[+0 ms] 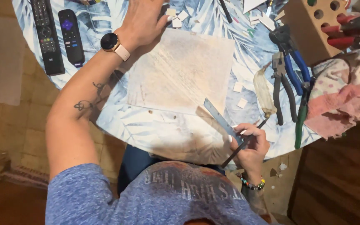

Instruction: Measure and mark a piece of material on a table using a ruler and a pen

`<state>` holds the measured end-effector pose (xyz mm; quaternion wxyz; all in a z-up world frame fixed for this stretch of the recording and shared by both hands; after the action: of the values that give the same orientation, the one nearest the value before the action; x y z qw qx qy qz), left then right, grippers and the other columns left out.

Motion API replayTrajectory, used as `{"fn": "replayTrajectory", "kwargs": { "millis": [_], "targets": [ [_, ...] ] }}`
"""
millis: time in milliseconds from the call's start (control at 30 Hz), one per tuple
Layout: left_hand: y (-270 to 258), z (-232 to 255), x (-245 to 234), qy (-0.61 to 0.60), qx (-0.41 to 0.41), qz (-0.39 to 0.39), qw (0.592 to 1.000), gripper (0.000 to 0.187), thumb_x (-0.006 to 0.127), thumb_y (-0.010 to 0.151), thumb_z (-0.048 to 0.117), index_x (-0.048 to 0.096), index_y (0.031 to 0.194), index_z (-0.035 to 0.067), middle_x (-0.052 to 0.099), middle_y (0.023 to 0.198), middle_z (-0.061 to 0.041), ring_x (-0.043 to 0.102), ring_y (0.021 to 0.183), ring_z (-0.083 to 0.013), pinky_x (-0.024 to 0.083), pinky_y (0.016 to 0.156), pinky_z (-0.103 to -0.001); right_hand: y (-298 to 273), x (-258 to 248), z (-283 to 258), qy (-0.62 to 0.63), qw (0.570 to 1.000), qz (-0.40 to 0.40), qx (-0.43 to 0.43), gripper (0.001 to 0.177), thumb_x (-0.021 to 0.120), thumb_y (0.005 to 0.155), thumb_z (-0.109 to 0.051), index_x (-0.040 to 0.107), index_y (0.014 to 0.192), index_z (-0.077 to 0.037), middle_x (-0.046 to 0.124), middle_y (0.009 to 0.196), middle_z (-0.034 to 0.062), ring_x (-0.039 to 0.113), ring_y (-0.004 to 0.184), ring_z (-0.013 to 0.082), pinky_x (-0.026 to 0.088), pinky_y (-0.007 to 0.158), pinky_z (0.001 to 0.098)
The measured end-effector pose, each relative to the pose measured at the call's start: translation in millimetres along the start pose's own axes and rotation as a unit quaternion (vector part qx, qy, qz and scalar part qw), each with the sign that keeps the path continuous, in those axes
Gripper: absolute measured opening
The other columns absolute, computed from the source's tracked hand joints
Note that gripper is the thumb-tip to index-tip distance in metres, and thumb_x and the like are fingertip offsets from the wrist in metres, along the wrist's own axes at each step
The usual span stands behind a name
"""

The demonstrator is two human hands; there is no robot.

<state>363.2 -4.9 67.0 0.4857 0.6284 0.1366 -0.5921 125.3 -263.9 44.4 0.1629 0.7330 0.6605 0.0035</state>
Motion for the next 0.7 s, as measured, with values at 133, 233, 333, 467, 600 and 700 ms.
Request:
{"fn": "replayTrajectory", "kwargs": {
  "millis": [133, 233, 333, 467, 600, 700],
  "targets": [
    [0, -2, 16, 0.049, 0.048, 0.024, 0.997, 0.017, 0.064, 0.078, 0.013, 0.048, 0.081, 0.007, 0.052, 0.081, -0.012, 0.047, 0.07, -0.0312, 0.033, 0.055, -0.039, -2, -4, 11, 0.005, 1.0, 0.018, 0.005, 0.03, 0.064, 0.069, -0.007, 0.038, 0.085, -0.007, 0.055, 0.085, 0.0167, 0.053, 0.076, 0.0212, 0.044, 0.072, 0.0287],
    [2, -7, 20, 0.015, 0.038, 0.03, 0.999, 0.021, 0.062, 0.078, 0.007, 0.041, 0.08, 0.006, 0.045, 0.076, -0.013, 0.042, 0.065, -0.0304, 0.03, 0.054, -0.038, 0, -4, 9, -0.006, 1.0, 0.021, 0.001, 0.028, 0.062, 0.071, -0.007, 0.038, 0.085, -0.007, 0.055, 0.085, 0.0168, 0.053, 0.078, 0.0209, 0.045, 0.071, 0.0282],
    [7, -8, 20, 0.006, -0.023, 0.009, 1.0, 0.016, 0.056, 0.068, 0.005, 0.047, 0.081, 0.003, 0.05, 0.08, -0.02, 0.045, 0.072, -0.0363, 0.032, 0.062, -0.044, -1, -4, 4, -0.029, 0.999, 0.029, 0.004, 0.029, 0.063, 0.069, -0.007, 0.038, 0.084, -0.005, 0.056, 0.086, 0.0172, 0.055, 0.076, 0.0206, 0.045, 0.068, 0.0272],
    [3, 4, -8, -0.032, -0.006, 0.048, 0.998, 0.015, 0.058, 0.077, 0.005, 0.043, 0.079, 0.001, 0.05, 0.073, -0.018, 0.046, 0.064, -0.0349, 0.035, 0.056, -0.043, -2, -1, 3, -0.028, 0.999, 0.022, -0.014, 0.026, 0.058, 0.07, 0.001, 0.037, 0.084, -0.005, 0.055, 0.086, 0.0175, 0.055, 0.077, 0.0211, 0.046, 0.069, 0.0279],
    [-15, 54, -79, -0.178, -0.119, -0.027, 0.976, 0.009, 0.039, 0.078, -0.006, 0.043, 0.085, -0.002, 0.048, 0.069, -0.013, 0.044, 0.058, -0.0248, 0.036, 0.049, -0.032, -4, -1, 6, -0.036, 0.999, 0.015, -0.019, 0.028, 0.058, 0.069, 0.004, 0.037, 0.085, -0.005, 0.055, 0.089, 0.0166, 0.055, 0.076, 0.019, 0.047, 0.066, 0.0247],
    [-52, 79, -77, -0.218, -0.104, -0.077, 0.967, 0.014, 0.05, 0.076, -0.002, 0.047, 0.089, 0.001, 0.051, 0.072, -0.011, 0.051, 0.066, -0.0243, 0.043, 0.056, -0.032, -4, -2, 7, -0.039, 0.999, 0.027, -0.027, 0.031, 0.067, 0.068, -0.002, 0.039, 0.084, -0.004, 0.057, 0.086, 0.015, 0.056, 0.072, 0.0155, 0.047, 0.063, 0.0235]
  ]
}}
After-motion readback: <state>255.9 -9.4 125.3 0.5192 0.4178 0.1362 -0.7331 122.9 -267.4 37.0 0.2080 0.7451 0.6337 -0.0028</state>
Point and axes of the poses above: each hand's wrist, its own y-axis towards the middle knuckle, its own x-axis out of the palm, z = x × y, the point moved 8 cm from there along y, towards the middle knuckle
